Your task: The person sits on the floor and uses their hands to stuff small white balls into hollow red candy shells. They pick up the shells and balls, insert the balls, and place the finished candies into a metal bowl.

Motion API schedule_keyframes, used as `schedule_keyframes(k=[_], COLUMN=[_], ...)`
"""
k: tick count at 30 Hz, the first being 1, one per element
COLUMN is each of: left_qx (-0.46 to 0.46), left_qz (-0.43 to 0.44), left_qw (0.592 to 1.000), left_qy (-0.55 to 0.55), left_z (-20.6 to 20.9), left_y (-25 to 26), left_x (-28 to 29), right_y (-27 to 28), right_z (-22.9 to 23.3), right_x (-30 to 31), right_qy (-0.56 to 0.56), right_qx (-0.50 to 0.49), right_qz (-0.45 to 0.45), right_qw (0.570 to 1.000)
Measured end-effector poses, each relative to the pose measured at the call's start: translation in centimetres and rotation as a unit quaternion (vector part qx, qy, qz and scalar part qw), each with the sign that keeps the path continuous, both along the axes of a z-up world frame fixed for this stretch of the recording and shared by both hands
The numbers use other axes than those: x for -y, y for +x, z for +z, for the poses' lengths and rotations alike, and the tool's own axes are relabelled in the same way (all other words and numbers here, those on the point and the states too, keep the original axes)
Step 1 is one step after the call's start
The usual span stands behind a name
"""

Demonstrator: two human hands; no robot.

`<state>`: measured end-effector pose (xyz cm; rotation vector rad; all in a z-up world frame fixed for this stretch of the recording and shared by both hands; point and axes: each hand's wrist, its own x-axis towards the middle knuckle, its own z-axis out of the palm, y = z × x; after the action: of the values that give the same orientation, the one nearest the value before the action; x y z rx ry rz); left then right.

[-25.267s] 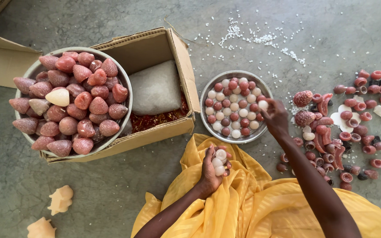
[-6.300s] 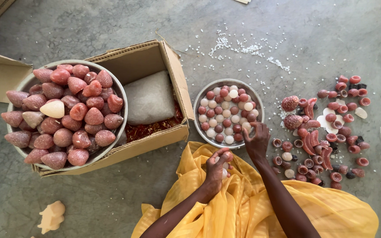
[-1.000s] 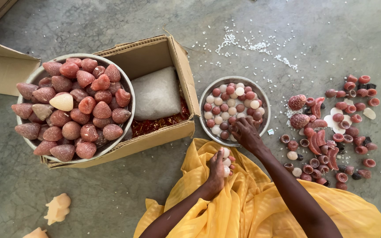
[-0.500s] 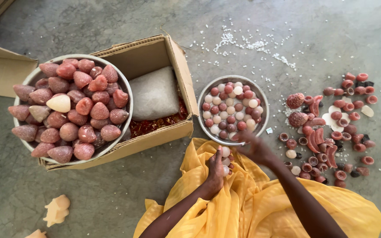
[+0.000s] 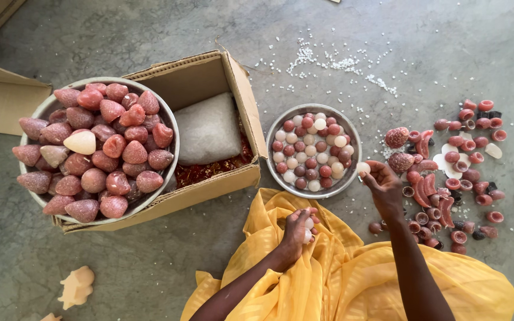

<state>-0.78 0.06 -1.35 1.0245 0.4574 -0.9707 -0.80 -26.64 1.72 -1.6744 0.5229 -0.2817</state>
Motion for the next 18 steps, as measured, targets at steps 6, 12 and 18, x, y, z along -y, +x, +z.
schedule_keyframes(k=[6, 12, 18], left_qx=[-0.019, -0.006, 0.085], left_qz=[0.029, 0.032, -0.042], left_qw=[0.999, 0.999, 0.993], left_qy=[0.029, 0.029, 0.069], left_z=[0.0, 0.4, 0.8], left_y=[0.0, 0.3, 0.9], left_x=[0.4, -0.1, 0.4], right_y=[2.6, 5.6, 3.0], right_z=[0.2, -0.5, -2.2], right_x=[-3.6, -3.8, -1.1], right_qy=[-0.221, -0.143, 0.066], right_qx=[-0.143, -0.048, -0.012], right_qz=[0.104, 0.016, -0.025], right_qw=[0.959, 0.988, 0.997])
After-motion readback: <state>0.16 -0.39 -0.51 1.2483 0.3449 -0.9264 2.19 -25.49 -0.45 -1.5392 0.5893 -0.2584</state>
